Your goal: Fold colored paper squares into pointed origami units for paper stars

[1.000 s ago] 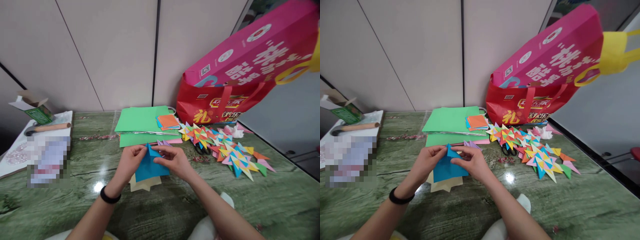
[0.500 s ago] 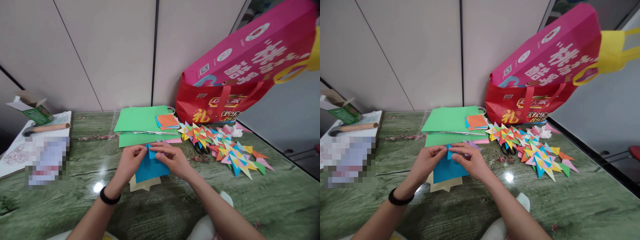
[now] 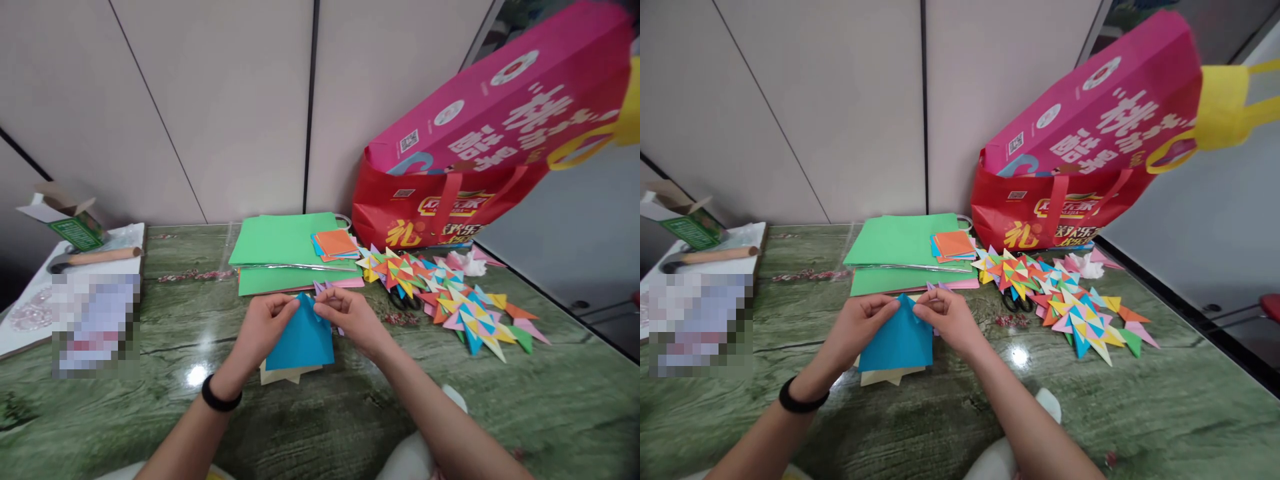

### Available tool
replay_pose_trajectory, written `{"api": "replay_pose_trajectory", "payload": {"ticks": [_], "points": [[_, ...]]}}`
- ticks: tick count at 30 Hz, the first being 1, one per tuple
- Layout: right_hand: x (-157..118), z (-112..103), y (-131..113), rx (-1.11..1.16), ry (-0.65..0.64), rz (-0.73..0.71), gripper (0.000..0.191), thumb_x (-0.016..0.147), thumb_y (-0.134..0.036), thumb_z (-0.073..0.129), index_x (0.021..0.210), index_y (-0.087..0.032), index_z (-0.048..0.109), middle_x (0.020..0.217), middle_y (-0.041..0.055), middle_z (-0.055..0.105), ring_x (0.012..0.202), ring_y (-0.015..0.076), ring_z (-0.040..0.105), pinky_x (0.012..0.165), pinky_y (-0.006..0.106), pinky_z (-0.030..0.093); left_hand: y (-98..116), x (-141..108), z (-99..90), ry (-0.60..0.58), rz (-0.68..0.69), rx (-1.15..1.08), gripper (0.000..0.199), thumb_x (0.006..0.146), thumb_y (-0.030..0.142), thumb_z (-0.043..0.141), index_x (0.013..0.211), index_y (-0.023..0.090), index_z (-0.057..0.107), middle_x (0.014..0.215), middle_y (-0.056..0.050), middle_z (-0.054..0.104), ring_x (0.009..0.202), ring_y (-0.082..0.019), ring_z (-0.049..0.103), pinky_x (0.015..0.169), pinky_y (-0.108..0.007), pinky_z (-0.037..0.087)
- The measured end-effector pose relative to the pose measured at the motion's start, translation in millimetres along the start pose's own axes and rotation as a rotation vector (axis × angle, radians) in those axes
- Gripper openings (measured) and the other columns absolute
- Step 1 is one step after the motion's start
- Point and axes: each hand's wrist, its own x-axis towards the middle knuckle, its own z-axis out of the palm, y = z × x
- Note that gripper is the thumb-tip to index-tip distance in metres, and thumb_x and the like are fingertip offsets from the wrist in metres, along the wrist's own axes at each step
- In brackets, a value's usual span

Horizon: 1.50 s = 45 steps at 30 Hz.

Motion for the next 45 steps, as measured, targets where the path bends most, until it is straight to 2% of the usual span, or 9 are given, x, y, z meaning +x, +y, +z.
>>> {"api": "replay_pose_trajectory", "payload": {"ticks": [5, 9, 12, 17, 21, 27, 30, 35, 45], "points": [[0, -1, -2, 0.059, 0.047, 0.108, 0.042, 0.048, -0.035, 0.082, 0.078, -0.017, 0.059, 0.062, -0.0007, 0.063, 0.052, 0.01, 0.05, 0.05, 0.022, 0.033, 3, -3, 0.5, -0.063, -0.026, -0.007, 0.028, 0.068, 0.041, 0.06, 0.073, 0.014, 0.068, 0.061, -0.002, 0.065, 0.057, -0.017, 0.056, 0.051, -0.025, 0.041], [1, -2, -2, 0.09, 0.101, 0.104, 0.041, 0.044, -0.036, 0.084, 0.069, -0.017, 0.059, 0.062, -0.0001, 0.064, 0.053, 0.0114, 0.053, 0.052, 0.024, 0.036, 3, -5, 0.6, -0.141, -0.054, -0.012, 0.026, 0.068, 0.041, 0.063, 0.067, 0.014, 0.066, 0.061, -0.003, 0.065, 0.056, -0.016, 0.055, 0.048, -0.024, 0.041], [1, -3, -2, 0.077, 0.093, 0.088, 0.038, 0.046, -0.039, 0.082, 0.068, -0.017, 0.06, 0.06, -0.0009, 0.063, 0.051, 0.0101, 0.05, 0.051, 0.023, 0.035, 2, -5, -0.1, -0.119, -0.078, -0.041, 0.026, 0.067, 0.04, 0.065, 0.062, 0.014, 0.064, 0.058, -0.002, 0.064, 0.052, -0.015, 0.055, 0.046, -0.023, 0.04], [1, -6, -3, 0.071, 0.028, 0.071, 0.034, 0.057, -0.045, 0.076, 0.074, -0.017, 0.068, 0.059, -0.0019, 0.06, 0.052, 0.009, 0.047, 0.051, 0.022, 0.034, 1, -4, -1.5, -0.105, -0.141, -0.163, 0.027, 0.064, 0.041, 0.068, 0.068, 0.015, 0.065, 0.065, -0.004, 0.069, 0.057, -0.017, 0.06, 0.054, -0.027, 0.047], [1, -9, -1, 0.05, 0.004, 0.05, 0.031, 0.062, -0.046, 0.073, 0.068, -0.016, 0.07, 0.055, -0.003, 0.058, 0.049, 0.0074, 0.042, 0.048, 0.021, 0.031, 1, -4, -1.5, -0.105, -0.143, -0.19, 0.027, 0.063, 0.041, 0.069, 0.069, 0.015, 0.065, 0.068, -0.005, 0.071, 0.061, -0.019, 0.062, 0.057, -0.029, 0.049], [0, -10, -2, 0.082, -0.046, 0.085, 0.034, 0.055, -0.037, 0.079, 0.083, -0.02, 0.074, 0.076, 0.0024, 0.071, 0.065, 0.014, 0.058, 0.062, 0.029, 0.045, 2, -5, -0.1, -0.118, -0.149, -0.152, 0.026, 0.065, 0.041, 0.068, 0.067, 0.015, 0.065, 0.063, -0.003, 0.069, 0.055, -0.016, 0.06, 0.051, -0.026, 0.046], [1, -9, -1, 0.08, -0.001, 0.072, 0.031, 0.052, -0.034, 0.08, 0.078, -0.019, 0.074, 0.074, 0.0028, 0.072, 0.064, 0.0148, 0.06, 0.063, 0.03, 0.047, 2, -5, -0.1, -0.128, -0.135, -0.137, 0.027, 0.065, 0.041, 0.067, 0.068, 0.014, 0.066, 0.064, -0.004, 0.069, 0.056, -0.017, 0.06, 0.052, -0.028, 0.047], [2, -9, -1, 0.04, 0.082, 0.073, 0.031, 0.046, -0.031, 0.082, 0.072, -0.018, 0.072, 0.064, 0.0017, 0.07, 0.057, 0.0145, 0.06, 0.057, 0.029, 0.047, 2, -5, -0.3, -0.13, -0.132, -0.124, 0.027, 0.066, 0.041, 0.067, 0.071, 0.014, 0.067, 0.068, -0.005, 0.071, 0.058, -0.018, 0.061, 0.054, -0.029, 0.048], [1, -9, -4, 0.034, 0.058, 0.09, 0.033, 0.047, -0.029, 0.082, 0.075, -0.015, 0.071, 0.062, 0.0019, 0.069, 0.056, 0.0126, 0.059, 0.056, 0.027, 0.045, 4, -6, 0.1, -0.113, -0.141, -0.137, 0.026, 0.065, 0.04, 0.068, 0.072, 0.015, 0.068, 0.068, -0.005, 0.072, 0.057, -0.018, 0.063, 0.054, -0.028, 0.049]]}}
